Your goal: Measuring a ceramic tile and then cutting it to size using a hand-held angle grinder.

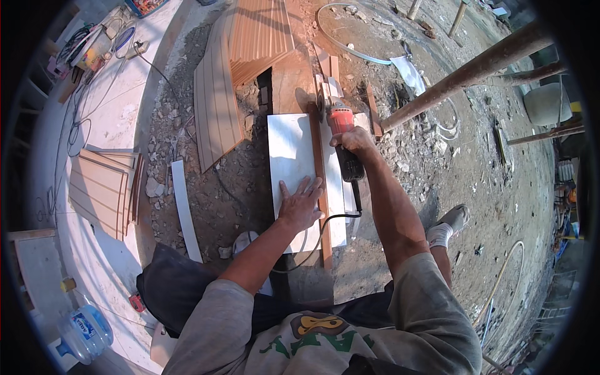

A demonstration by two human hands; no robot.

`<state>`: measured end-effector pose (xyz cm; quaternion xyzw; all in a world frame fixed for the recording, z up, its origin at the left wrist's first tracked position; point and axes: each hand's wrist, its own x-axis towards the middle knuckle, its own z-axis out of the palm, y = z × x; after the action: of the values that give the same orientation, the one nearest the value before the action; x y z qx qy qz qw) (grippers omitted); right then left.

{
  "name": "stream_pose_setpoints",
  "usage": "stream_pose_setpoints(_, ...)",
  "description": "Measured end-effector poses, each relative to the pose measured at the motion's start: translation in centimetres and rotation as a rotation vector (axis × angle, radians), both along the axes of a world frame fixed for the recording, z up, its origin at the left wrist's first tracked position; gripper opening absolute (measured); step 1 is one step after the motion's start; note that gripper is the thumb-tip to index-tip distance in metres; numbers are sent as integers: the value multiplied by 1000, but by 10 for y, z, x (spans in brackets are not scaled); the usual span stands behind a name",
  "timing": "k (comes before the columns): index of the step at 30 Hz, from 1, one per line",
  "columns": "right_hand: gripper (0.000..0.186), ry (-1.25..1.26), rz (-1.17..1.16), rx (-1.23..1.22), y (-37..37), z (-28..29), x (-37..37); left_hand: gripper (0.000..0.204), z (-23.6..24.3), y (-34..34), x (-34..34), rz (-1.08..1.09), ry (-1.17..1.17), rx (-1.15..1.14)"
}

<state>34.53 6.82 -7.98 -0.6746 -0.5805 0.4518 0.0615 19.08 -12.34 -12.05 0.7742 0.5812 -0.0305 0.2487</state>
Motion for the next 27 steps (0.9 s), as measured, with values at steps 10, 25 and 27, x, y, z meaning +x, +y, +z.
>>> stream_pose_setpoints(10, 32, 314, -161, 201, -46, 53, 27, 60, 5, 4, 1, 49, -49, -33)
stream_pose_setpoints(25, 46, 865, -593, 98, -262, 51, 138, 50, -20, -13, 20, 620, -68, 195)
stream_pose_setpoints(27, 46, 919, -625, 61, -265, 45, 142, 51, -21, -19, 10, 640, -23, 165)
